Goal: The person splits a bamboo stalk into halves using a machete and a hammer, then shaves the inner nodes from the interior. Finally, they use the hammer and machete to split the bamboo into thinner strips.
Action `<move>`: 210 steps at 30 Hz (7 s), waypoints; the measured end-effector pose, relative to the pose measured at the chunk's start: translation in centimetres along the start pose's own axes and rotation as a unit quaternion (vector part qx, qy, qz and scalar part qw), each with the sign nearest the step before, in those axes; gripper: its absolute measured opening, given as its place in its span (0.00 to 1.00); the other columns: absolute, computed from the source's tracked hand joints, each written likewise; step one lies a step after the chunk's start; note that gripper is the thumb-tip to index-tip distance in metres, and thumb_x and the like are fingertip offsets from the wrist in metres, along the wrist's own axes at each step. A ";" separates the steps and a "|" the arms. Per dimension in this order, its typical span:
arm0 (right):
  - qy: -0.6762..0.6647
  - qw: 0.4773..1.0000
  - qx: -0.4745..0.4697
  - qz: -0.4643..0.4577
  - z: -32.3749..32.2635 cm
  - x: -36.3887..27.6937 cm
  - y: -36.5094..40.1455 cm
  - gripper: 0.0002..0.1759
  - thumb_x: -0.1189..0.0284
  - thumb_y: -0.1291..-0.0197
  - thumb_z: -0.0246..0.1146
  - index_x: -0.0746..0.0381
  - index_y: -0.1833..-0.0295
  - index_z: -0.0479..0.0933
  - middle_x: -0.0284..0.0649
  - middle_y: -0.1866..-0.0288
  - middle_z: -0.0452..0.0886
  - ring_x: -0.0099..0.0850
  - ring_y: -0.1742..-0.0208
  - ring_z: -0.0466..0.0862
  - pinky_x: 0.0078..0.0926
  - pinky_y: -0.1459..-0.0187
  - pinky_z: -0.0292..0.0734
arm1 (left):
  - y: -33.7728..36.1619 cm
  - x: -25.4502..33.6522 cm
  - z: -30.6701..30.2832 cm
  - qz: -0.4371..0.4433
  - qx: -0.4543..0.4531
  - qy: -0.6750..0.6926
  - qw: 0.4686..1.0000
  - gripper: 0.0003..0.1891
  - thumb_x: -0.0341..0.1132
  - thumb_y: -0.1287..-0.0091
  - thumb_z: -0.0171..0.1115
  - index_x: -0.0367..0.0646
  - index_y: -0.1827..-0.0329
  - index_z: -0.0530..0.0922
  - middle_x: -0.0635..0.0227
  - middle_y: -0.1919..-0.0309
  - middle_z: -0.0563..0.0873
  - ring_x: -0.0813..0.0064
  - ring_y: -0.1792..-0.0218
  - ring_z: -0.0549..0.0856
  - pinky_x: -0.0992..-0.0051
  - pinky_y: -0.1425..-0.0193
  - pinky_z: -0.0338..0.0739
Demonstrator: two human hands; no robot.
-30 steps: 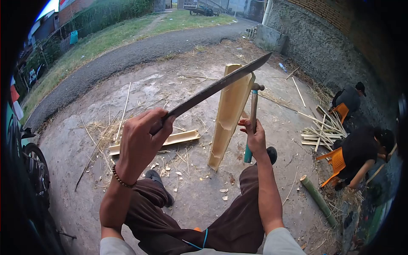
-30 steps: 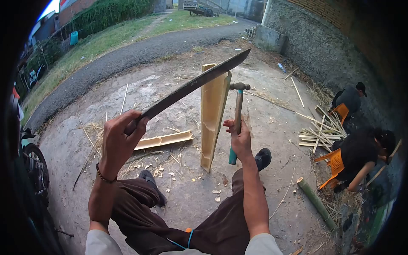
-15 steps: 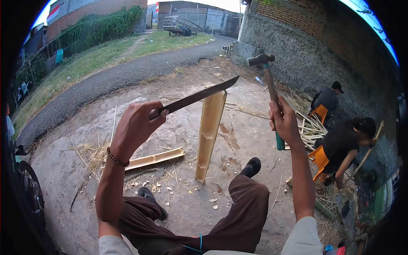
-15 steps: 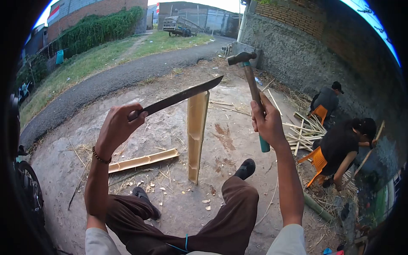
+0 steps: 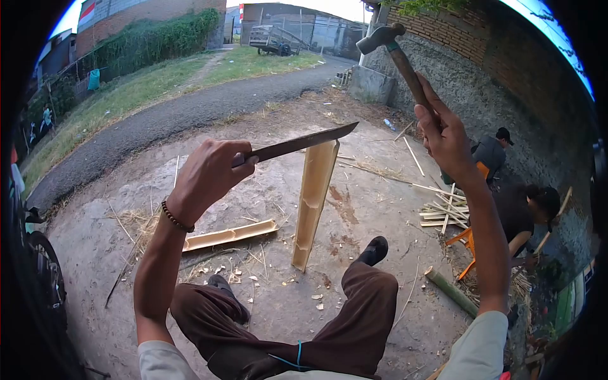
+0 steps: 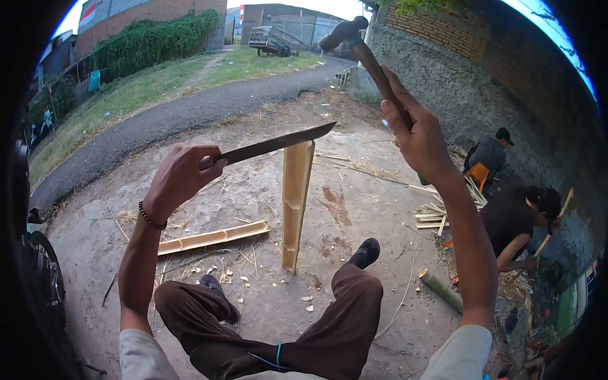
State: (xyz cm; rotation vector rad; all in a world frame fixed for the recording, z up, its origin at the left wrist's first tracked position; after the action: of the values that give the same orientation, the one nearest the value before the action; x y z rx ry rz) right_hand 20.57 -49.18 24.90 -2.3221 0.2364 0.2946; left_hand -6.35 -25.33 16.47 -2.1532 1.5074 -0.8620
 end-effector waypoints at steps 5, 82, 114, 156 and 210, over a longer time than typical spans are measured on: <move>0.158 0.966 -0.204 -0.004 3.5 2.6 -0.1 0.27 0.61 0.25 0.55 0.47 0.23 0.65 0.55 0.54 0.85 0.44 0.65 0.85 0.45 0.50 0.77 | 0.0 0.7 -0.3 -0.015 -0.031 -0.020 0.999 0.11 0.39 0.33 0.67 0.39 0.63 0.85 0.55 0.79 0.83 0.59 0.79 0.81 0.63 0.69 0.73; 0.104 0.994 -0.024 -0.034 4.1 11.3 1.4 0.27 0.57 0.26 0.56 0.57 0.27 0.70 0.52 0.50 0.86 0.42 0.57 0.87 0.41 0.52 0.80 | -0.3 1.7 0.9 -0.016 -0.079 -0.054 0.995 0.12 0.37 0.32 0.66 0.36 0.65 0.81 0.63 0.82 0.77 0.76 0.81 0.71 0.69 0.72 0.69; 0.169 0.966 -0.196 0.021 5.9 10.5 3.3 0.25 0.60 0.27 0.58 0.58 0.29 0.71 0.55 0.52 0.85 0.49 0.45 0.85 0.44 0.43 0.78 | -1.0 1.5 4.5 -0.007 -0.104 -0.024 0.994 0.11 0.38 0.33 0.66 0.38 0.63 0.81 0.58 0.81 0.77 0.63 0.81 0.74 0.63 0.72 0.68; -0.517 0.686 -0.076 0.506 30.2 10.0 30.9 0.12 0.64 0.24 0.55 0.61 0.59 0.67 0.30 0.74 0.69 0.20 0.81 0.73 0.23 0.81 0.74 | 1.0 -0.7 9.0 -0.031 -0.168 -0.010 0.985 0.14 0.41 0.32 0.65 0.37 0.67 0.78 0.57 0.80 0.79 0.55 0.77 0.81 0.59 0.70 0.72; 0.044 0.951 -0.266 0.153 8.9 4.9 8.4 0.25 0.52 0.22 0.49 0.67 0.55 0.72 0.42 0.76 0.73 0.30 0.75 0.76 0.36 0.68 0.73 | 2.3 1.5 10.2 -0.086 -0.214 -0.042 0.972 0.14 0.39 0.28 0.61 0.34 0.64 0.73 0.53 0.80 0.78 0.55 0.78 0.79 0.58 0.69 0.72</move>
State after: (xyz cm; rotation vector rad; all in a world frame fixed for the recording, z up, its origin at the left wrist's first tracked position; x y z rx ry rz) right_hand 21.86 -48.98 11.77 -2.8347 0.6309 0.4535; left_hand -0.78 -27.95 7.86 -2.6225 1.5950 -0.5201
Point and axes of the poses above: each hand's wrist, its own y-axis away from the middle knuckle, its own z-axis out of the palm, x = y × z, the point moved 3 cm from there along -y, towards the middle knuckle
